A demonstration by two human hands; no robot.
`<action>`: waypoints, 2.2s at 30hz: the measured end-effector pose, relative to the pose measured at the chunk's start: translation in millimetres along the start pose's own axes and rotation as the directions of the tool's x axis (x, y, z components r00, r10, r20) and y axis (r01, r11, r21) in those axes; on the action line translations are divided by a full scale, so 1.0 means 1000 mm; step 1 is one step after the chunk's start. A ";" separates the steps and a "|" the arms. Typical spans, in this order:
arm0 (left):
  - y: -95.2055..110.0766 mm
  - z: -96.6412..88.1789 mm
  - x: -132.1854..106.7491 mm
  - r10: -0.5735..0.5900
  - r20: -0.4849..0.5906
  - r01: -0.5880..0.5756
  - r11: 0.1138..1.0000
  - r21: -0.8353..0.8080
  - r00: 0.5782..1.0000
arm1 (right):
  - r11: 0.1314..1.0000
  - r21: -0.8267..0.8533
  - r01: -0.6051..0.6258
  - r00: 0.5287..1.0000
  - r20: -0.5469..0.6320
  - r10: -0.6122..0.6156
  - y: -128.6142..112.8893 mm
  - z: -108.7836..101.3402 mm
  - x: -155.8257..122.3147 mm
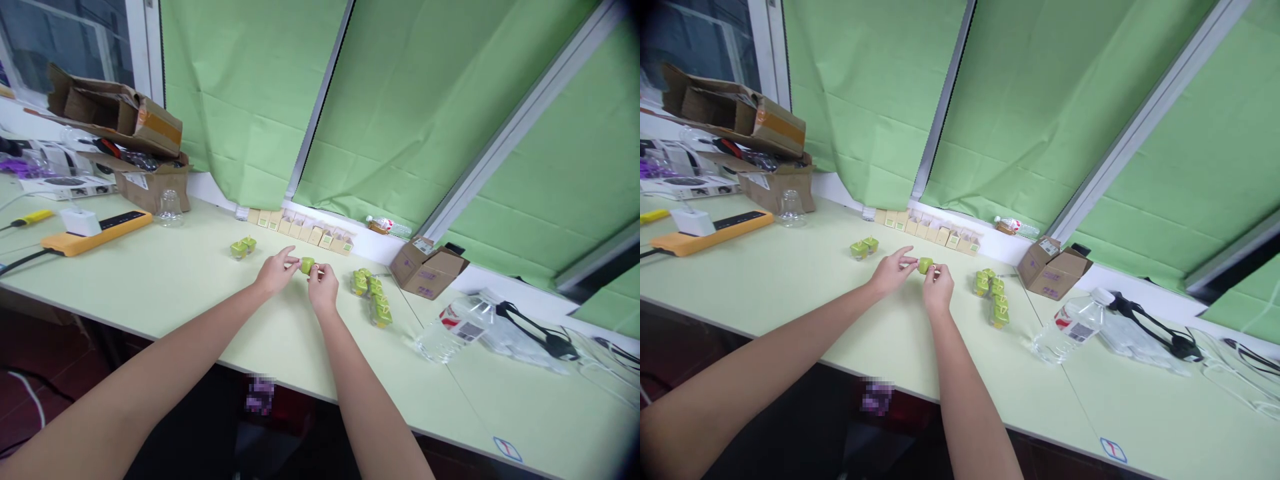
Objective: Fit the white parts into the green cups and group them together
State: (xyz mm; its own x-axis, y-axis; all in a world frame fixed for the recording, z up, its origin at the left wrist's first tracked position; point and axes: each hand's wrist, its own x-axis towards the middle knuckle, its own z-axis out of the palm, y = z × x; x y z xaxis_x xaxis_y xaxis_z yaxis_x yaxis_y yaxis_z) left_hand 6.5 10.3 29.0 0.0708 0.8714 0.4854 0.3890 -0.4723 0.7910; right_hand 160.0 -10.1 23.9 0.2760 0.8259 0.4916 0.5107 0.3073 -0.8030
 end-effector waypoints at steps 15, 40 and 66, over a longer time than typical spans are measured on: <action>-0.033 -0.021 0.001 0.052 0.300 -0.089 0.990 0.110 0.952 | 0.992 0.081 0.092 0.991 0.090 -0.099 -0.007 -0.007 0.001; -0.015 -0.018 -0.001 0.015 0.095 -0.056 0.897 0.439 0.995 | 1.000 -0.028 -0.001 0.993 0.119 0.004 -0.005 -0.008 0.001; -0.029 -0.005 0.006 -0.107 0.075 0.021 0.700 0.714 0.991 | 0.998 -0.056 -0.037 0.989 0.138 0.045 0.001 -0.010 0.002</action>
State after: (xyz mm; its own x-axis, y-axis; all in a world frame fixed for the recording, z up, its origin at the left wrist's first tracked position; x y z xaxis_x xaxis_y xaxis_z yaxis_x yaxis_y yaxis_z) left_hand -9.3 28.3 10.3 0.0977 0.9245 0.3685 0.9293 -0.2172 0.2986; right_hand 169.2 -12.4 27.1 0.1837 0.8960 0.4042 0.5446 0.2496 -0.8007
